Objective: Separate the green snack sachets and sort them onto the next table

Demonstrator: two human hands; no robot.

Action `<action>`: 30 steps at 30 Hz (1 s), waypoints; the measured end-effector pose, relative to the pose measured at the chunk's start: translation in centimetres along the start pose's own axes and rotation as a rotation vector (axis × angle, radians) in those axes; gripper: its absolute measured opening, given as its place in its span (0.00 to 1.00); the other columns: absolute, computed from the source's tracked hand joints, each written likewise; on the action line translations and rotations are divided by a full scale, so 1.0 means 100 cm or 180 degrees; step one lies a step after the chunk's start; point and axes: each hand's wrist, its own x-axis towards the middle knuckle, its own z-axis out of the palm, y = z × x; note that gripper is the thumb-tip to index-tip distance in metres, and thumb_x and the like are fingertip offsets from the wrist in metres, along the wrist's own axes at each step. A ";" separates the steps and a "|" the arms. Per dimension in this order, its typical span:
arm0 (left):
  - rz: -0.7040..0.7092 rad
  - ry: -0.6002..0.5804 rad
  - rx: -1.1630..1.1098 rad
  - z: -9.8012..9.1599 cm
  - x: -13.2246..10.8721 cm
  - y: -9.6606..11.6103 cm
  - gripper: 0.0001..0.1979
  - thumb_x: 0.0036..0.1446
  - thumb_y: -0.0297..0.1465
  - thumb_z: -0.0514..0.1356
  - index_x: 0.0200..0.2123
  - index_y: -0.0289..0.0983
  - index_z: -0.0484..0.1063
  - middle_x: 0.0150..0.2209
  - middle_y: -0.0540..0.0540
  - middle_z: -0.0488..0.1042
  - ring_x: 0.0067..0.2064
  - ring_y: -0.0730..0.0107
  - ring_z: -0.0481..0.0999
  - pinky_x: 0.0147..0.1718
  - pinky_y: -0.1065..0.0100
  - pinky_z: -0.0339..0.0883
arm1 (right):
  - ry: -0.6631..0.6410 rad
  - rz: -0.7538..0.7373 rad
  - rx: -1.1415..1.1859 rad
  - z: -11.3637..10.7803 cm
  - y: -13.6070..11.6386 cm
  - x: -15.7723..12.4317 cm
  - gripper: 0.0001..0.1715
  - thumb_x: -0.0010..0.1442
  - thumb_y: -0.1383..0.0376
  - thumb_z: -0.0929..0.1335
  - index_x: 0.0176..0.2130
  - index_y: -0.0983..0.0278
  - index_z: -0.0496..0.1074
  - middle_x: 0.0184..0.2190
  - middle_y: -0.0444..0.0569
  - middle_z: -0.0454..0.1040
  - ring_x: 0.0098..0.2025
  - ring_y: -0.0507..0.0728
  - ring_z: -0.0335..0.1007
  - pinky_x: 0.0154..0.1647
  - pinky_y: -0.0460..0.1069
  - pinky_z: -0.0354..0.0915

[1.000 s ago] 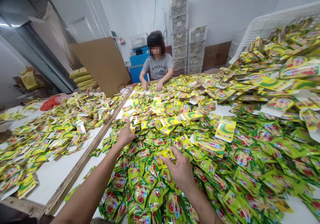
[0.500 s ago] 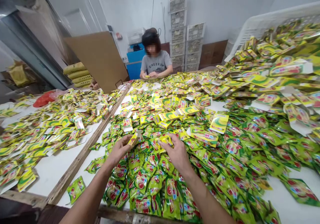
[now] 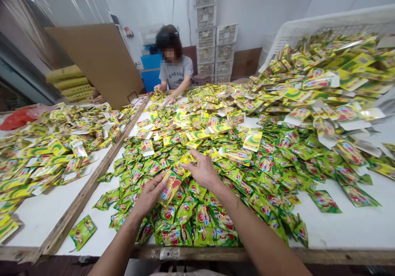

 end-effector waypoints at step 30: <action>-0.0333 -0.0026 -0.0974 0.016 -0.006 -0.010 0.18 0.49 0.38 0.63 0.43 0.37 0.73 0.36 0.46 0.78 0.37 0.66 0.75 0.38 0.67 0.67 | -0.0473 -0.0072 -0.0355 -0.013 0.000 -0.010 0.13 0.52 0.58 0.68 0.37 0.63 0.70 0.30 0.44 0.72 0.34 0.55 0.67 0.35 0.48 0.62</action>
